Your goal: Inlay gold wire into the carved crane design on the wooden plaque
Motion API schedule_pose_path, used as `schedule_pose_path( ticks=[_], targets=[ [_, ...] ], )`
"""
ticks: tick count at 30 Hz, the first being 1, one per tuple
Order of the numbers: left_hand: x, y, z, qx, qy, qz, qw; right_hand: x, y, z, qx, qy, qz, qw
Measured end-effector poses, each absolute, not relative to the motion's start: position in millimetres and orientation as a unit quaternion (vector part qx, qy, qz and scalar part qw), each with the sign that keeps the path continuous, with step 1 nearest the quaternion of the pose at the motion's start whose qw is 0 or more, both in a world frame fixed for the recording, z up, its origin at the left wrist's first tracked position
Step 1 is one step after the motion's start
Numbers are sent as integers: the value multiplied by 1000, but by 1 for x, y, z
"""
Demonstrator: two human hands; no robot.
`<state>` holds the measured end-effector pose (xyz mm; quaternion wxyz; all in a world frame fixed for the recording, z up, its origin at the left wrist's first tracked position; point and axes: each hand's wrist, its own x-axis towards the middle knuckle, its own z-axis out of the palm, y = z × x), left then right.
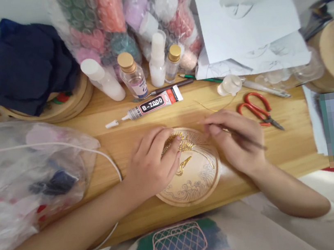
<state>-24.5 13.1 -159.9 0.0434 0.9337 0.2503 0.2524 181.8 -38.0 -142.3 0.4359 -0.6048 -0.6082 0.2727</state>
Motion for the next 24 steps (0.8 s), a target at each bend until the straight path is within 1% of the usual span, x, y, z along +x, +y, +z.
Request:
schedule_pose_path(
  ticks=[2, 3, 6, 9, 15, 24],
  targets=[
    [-24, 13, -160, 934, 246, 253, 47, 181, -41, -139, -610, -682, 176, 363],
    [-24, 13, -160, 935, 244, 253, 49, 180, -42, -138, -613, -704, 149, 327],
    [-24, 14, -160, 936, 244, 246, 55, 178, -45, -137, -620, -741, 123, 228],
    [-24, 14, -160, 938, 247, 236, 58, 175, -48, -137, -611, -768, 88, 169],
    [-24, 14, -160, 939, 249, 230, 58, 174, -48, -140, -615, -777, 42, 128],
    [-23, 14, -161, 941, 249, 219, 67, 174, -48, -142, -612, -782, 44, 110]
  ],
)
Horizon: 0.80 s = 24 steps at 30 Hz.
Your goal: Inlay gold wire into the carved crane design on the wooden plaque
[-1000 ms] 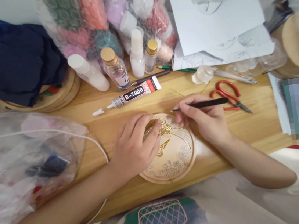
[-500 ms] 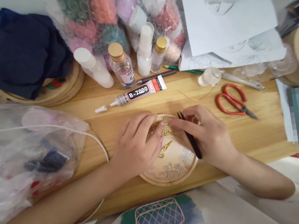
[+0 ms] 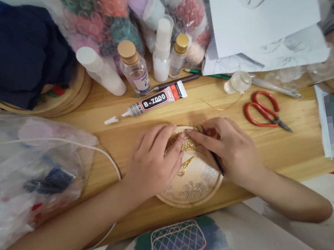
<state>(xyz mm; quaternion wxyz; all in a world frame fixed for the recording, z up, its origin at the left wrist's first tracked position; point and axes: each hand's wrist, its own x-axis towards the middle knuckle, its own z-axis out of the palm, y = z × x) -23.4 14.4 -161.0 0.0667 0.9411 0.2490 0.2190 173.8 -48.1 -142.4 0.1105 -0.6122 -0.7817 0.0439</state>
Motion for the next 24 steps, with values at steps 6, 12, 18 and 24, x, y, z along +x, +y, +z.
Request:
schedule_pose_path(
  ticks=[6, 12, 18, 24],
  targets=[
    [-24, 14, -162, 941, 253, 213, 67, 173, -47, -142, -610, -784, 30, 110],
    [-24, 13, -164, 938, 259, 217, 81, 172, -48, -141, -608, -787, 35, 99],
    [-24, 14, -163, 939, 255, 216, 76, 172, -48, -140, -602, -791, 34, 106],
    [-25, 13, -164, 937, 260, 215, 88, 172, -49, -142, -610, -787, 23, 86]
  ],
)
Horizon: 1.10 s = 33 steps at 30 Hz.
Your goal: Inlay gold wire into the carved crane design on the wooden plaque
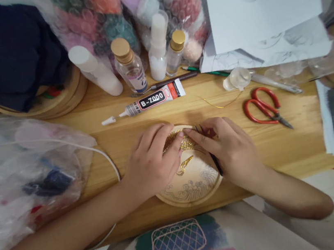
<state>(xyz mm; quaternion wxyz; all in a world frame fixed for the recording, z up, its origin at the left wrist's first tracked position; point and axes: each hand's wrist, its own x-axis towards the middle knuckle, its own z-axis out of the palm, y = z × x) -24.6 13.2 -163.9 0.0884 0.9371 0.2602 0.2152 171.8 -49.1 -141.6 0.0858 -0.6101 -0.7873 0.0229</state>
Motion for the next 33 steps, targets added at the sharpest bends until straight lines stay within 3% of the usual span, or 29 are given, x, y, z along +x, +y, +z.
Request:
schedule_pose_path(
  ticks=[27, 33],
  targets=[
    [-22, 14, -160, 943, 255, 207, 40, 165, -49, -141, -587, -805, -43, 75],
    [-23, 14, -160, 941, 252, 221, 46, 171, -51, -140, -597, -786, 33, 158]
  ],
)
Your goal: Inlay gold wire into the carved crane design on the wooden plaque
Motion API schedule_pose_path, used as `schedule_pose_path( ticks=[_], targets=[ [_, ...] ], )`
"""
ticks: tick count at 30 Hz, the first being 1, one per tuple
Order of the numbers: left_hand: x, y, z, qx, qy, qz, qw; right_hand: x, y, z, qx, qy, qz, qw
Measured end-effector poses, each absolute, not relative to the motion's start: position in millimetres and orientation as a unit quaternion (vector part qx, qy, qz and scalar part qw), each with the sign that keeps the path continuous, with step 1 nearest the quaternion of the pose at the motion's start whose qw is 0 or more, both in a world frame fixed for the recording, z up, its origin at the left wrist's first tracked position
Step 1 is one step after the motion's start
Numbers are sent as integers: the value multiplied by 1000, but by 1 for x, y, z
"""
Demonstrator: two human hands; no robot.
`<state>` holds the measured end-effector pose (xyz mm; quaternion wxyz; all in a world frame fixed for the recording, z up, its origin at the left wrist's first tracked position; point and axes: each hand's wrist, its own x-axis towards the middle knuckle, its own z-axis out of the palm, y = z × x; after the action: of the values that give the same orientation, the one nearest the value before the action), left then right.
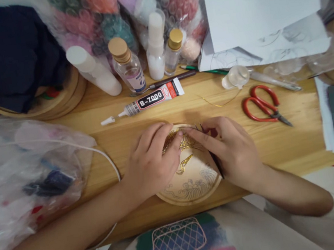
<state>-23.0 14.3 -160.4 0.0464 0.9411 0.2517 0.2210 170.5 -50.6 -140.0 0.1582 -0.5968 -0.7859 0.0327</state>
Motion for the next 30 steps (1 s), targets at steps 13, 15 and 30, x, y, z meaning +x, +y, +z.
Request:
schedule_pose_path(
  ticks=[13, 15, 30],
  targets=[
    [-22, 14, -159, 931, 270, 239, 48, 173, -41, -139, -595, -624, 290, 416],
    [-23, 14, -160, 932, 269, 240, 45, 172, -42, -141, -602, -572, 345, 439],
    [-24, 14, -162, 933, 257, 243, 59, 172, -41, -159, -604, -540, 404, 424]
  ],
)
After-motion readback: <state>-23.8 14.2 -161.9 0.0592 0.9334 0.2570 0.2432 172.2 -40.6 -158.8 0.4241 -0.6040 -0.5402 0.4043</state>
